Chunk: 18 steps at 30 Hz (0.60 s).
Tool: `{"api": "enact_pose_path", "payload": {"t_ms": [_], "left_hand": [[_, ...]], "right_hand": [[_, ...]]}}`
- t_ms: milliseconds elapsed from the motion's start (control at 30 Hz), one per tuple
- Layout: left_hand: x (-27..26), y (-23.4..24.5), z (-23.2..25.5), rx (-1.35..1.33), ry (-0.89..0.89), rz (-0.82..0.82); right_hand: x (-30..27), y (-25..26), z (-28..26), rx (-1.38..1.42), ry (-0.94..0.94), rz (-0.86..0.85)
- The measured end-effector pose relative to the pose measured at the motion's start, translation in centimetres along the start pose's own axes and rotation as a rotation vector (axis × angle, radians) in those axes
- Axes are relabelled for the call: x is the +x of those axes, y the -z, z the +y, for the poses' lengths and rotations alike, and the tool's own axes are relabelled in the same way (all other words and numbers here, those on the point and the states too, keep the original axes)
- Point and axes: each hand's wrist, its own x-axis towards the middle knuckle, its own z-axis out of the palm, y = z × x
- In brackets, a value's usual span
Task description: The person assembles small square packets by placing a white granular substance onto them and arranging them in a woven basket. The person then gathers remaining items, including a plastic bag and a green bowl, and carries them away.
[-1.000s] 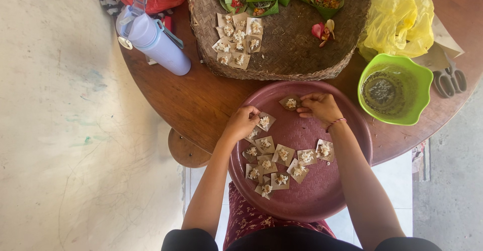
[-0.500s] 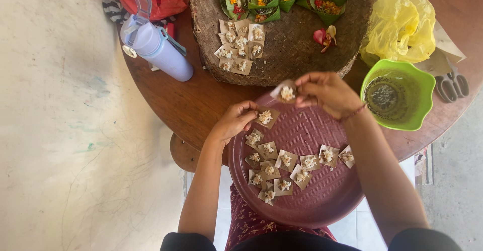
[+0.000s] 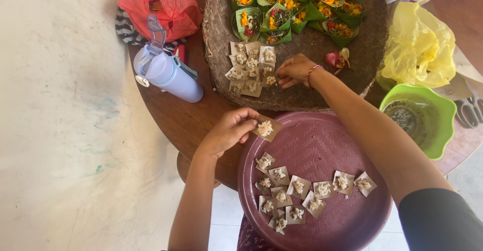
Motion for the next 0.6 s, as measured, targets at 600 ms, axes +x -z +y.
{"api": "enact_pose_path", "payload": {"t_ms": [600], "left_hand": [[13.0,6.4,3.2,0.348,0.018,0.074]], "right_hand": [[-5.9,-1.6,-4.2,-0.892,0.301,0.162]]}}
